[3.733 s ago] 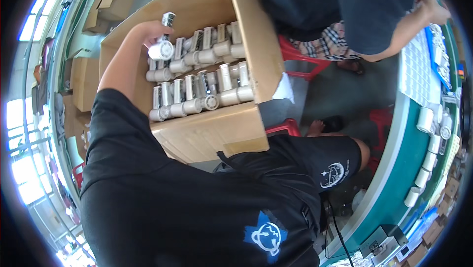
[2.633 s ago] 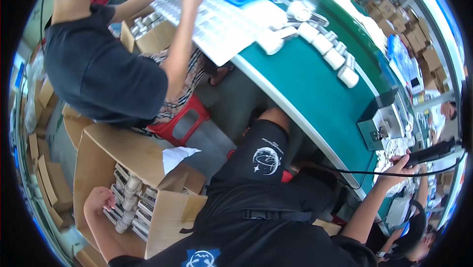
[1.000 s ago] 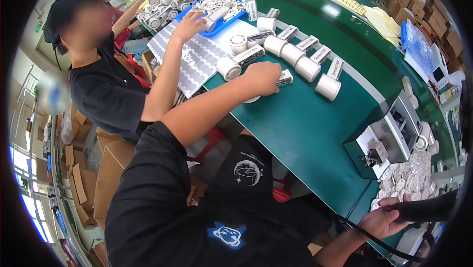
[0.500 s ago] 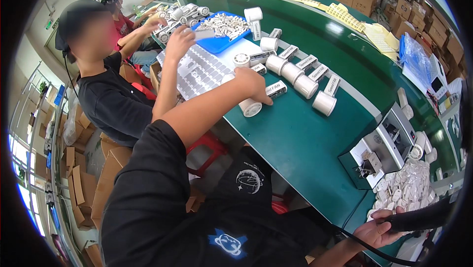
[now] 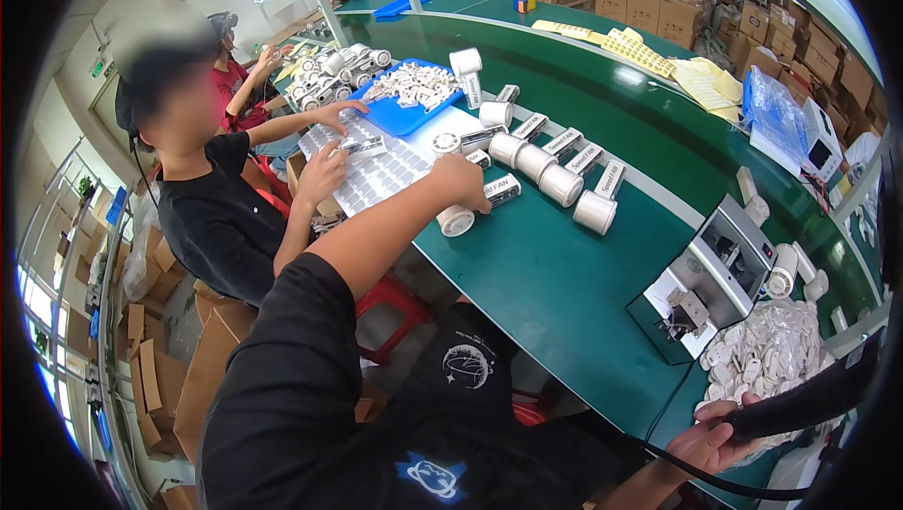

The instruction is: Assembling small electronic component housings at a factory assembly line.

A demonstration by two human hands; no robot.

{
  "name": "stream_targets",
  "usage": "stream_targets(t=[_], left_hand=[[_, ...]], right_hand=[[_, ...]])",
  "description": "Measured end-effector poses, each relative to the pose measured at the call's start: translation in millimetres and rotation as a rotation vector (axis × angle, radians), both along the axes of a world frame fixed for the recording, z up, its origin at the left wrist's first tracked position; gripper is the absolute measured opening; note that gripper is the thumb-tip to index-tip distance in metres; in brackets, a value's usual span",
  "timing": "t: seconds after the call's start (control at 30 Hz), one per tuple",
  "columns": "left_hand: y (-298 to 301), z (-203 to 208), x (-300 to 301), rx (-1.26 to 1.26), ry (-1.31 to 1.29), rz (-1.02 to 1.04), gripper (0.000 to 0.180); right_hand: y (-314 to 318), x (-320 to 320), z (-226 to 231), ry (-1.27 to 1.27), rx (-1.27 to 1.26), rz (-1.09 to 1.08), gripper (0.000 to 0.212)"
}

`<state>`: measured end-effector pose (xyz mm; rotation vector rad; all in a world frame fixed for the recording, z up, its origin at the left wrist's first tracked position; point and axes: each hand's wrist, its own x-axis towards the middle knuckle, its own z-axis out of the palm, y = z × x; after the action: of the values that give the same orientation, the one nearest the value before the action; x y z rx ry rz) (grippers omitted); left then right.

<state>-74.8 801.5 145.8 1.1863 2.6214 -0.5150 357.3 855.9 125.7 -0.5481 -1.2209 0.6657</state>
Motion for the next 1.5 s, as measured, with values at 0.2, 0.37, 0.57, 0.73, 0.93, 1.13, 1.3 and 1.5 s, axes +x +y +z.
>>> stream_targets(t=[0.2, 0.37, 0.57, 0.73, 0.93, 1.13, 1.3, 1.5], left_hand=[[-5.6, 0.1, -3.4, 0.063, -0.005, 0.082, 0.060], [-3.5, -8.4, -32.7, 0.017, -0.145, 0.084, 0.066], [-6.7, -19.9, -31.9, 0.062, -0.193, 0.123, 0.075], [-11.5, -16.5, -25.5, 0.133, -0.091, 0.027, 0.066], [-15.0, 0.7, -8.0, 0.115, -0.081, -0.040, 0.061], [-60.0, 51.8, 22.5, 0.541, -0.646, -0.010, 0.049], [-193.1, 90.5, 69.8, 1.048, -1.055, 0.072, 0.039], [-408.8, 103.0, 119.0, 1.404, -0.764, -0.036, 0.061]], right_hand=[[6.2, 17.4, -10.9, -0.056, 0.012, 0.106, 0.051], [1.3, 13.1, -7.0, -0.065, 0.012, 0.099, 0.051], [7.1, 25.8, -18.2, -0.079, 0.016, 0.155, 0.051], [-0.5, 16.4, -7.7, -0.134, 0.016, 0.042, 0.055], [-7.0, 9.1, 0.1, -0.160, 0.035, 0.022, 0.053], [0.5, 9.7, -3.2, -0.148, 0.021, 0.106, 0.046], [3.4, -1.2, -0.1, -0.088, -0.029, 0.126, 0.038], [18.5, -46.1, -4.0, -0.046, 0.104, 0.116, 0.037]])
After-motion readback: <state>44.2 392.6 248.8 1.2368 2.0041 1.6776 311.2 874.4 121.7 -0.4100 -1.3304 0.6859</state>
